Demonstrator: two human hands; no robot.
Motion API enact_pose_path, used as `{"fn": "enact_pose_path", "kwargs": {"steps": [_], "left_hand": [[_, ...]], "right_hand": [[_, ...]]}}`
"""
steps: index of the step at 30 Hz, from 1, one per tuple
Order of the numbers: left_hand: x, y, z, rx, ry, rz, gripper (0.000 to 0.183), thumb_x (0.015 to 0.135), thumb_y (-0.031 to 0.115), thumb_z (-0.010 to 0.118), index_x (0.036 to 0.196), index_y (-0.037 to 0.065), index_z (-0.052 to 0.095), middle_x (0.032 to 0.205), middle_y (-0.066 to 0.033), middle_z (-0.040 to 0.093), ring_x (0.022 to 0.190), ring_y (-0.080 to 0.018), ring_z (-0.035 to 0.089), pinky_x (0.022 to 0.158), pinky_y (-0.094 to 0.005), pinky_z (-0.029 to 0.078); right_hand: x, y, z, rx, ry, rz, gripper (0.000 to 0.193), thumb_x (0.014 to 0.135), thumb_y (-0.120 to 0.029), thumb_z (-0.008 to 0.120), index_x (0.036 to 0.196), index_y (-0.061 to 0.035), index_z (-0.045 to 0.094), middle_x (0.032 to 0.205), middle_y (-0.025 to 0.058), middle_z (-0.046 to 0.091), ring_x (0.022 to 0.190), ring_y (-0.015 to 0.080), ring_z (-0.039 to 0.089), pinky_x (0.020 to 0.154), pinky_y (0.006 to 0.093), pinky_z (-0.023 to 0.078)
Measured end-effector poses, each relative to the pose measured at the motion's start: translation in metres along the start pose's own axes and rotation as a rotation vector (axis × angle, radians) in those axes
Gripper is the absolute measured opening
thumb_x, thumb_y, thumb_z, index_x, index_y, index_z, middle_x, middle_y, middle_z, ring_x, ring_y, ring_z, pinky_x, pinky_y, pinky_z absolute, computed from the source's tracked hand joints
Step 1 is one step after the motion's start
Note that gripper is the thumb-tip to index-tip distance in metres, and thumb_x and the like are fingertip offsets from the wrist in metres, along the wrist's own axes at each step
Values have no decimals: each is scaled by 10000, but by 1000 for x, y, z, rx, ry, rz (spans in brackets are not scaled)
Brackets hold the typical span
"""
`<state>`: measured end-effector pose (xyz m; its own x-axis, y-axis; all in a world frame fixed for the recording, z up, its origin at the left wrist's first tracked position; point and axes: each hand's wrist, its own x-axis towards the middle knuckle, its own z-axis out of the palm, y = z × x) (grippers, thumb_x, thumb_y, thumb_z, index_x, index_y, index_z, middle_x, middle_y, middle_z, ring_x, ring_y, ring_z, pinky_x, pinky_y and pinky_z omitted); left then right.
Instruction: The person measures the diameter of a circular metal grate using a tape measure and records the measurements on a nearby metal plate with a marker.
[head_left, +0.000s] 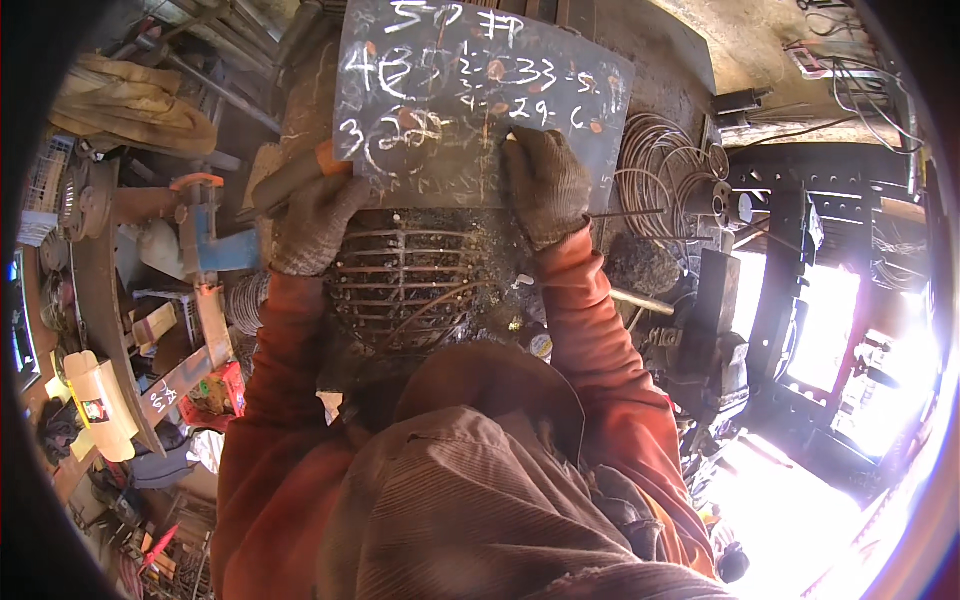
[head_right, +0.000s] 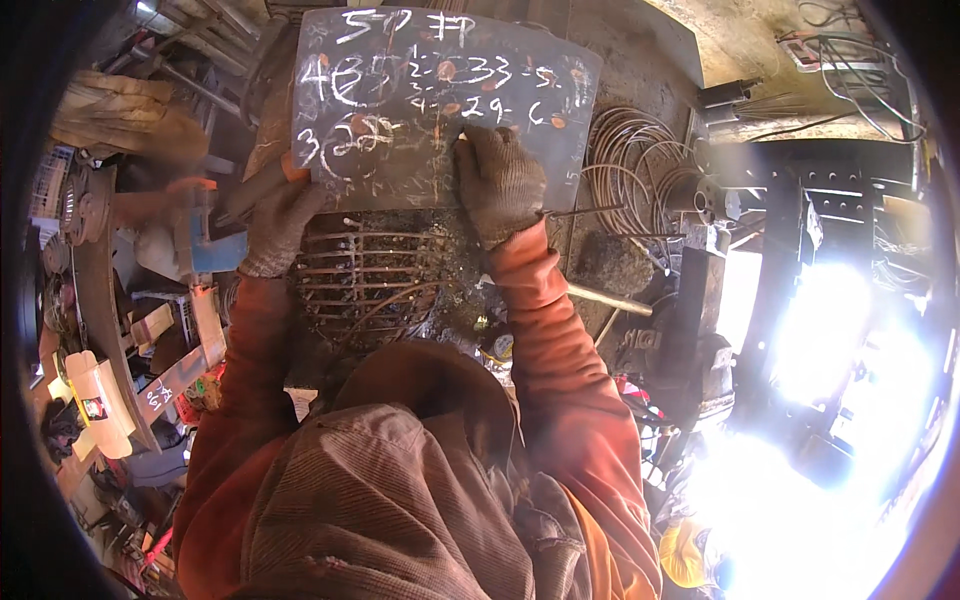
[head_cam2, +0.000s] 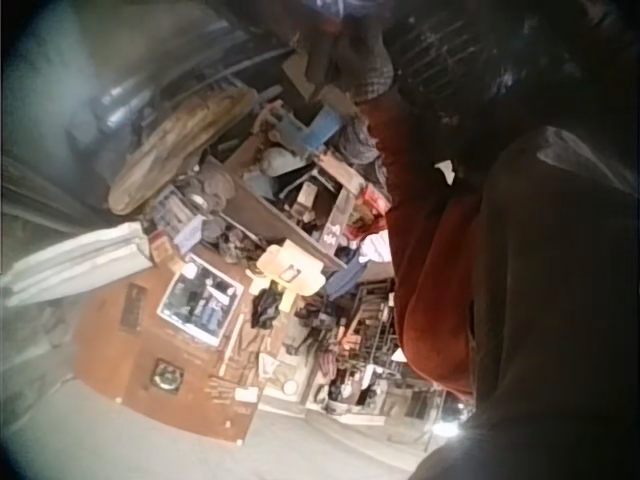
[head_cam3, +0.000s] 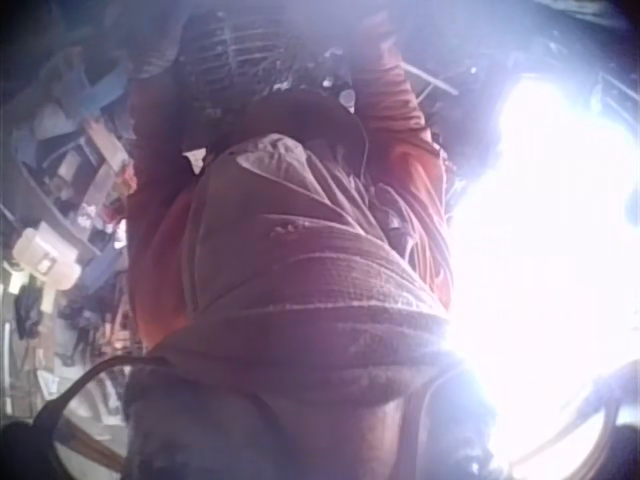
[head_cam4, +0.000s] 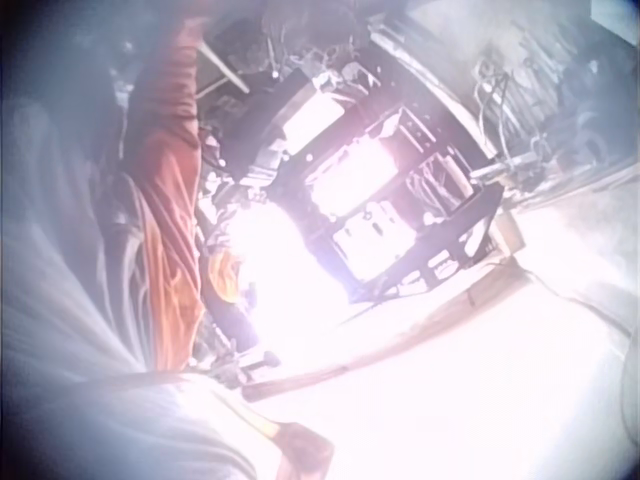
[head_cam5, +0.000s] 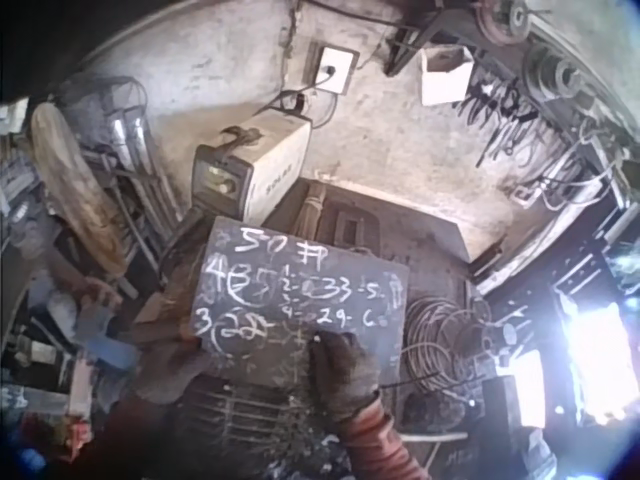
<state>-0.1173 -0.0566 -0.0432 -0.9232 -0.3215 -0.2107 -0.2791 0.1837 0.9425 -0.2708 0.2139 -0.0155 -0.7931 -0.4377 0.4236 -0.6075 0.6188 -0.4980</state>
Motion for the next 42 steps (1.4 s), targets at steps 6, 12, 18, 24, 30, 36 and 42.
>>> {"fn": "enact_pose_path", "kwargs": {"steps": [6,12,18,24,30,36,42], "left_hand": [[-2,-18,1,130,92,205,357,987,303,725,1139,-18,750,1025,-86,771,963,-181,710,892,-340,537],[-6,2,8,-102,78,80,336,977,284,748,1119,-20,751,996,-82,777,940,-173,714,863,-338,542],[-3,-12,3,-36,128,48,320,979,292,742,1052,-19,764,980,-80,783,940,-170,723,868,-337,543],[-2,-10,1,43,105,71,311,984,287,729,1047,-16,766,983,-91,785,953,-190,731,879,-357,544],[-3,-12,6,10,137,106,328,990,267,719,1145,-22,724,1044,-116,770,967,-192,716,895,-365,536],[1,-6,0,243,110,136,338,988,263,731,1131,-44,730,1041,-85,761,974,-164,697,889,-349,531],[-2,-18,6,-56,163,60,335,981,274,742,1087,-43,753,1008,-61,753,950,-158,684,870,-335,532]], "right_hand": [[-7,10,0,-140,29,-63,152,965,-190,655,1071,-92,704,907,170,675,831,401,674,746,510,535],[-14,-6,3,-8,-7,44,144,959,-186,664,1074,-117,717,933,167,690,844,401,683,755,508,538],[-16,7,-5,24,71,109,167,971,-208,666,1098,-111,713,963,167,705,865,406,688,766,504,543],[-11,18,-3,-133,89,146,174,977,-199,661,1113,-105,717,967,165,707,879,404,688,762,498,548],[-22,8,0,-33,58,122,179,976,-208,658,1116,-113,717,967,169,709,878,406,690,767,507,548],[-23,17,-6,-59,129,159,159,954,-186,685,1083,-102,722,952,171,710,862,413,691,764,505,548],[-20,23,-22,23,253,284,148,958,-202,686,1048,-93,731,939,171,717,876,402,699,769,490,548]]}}
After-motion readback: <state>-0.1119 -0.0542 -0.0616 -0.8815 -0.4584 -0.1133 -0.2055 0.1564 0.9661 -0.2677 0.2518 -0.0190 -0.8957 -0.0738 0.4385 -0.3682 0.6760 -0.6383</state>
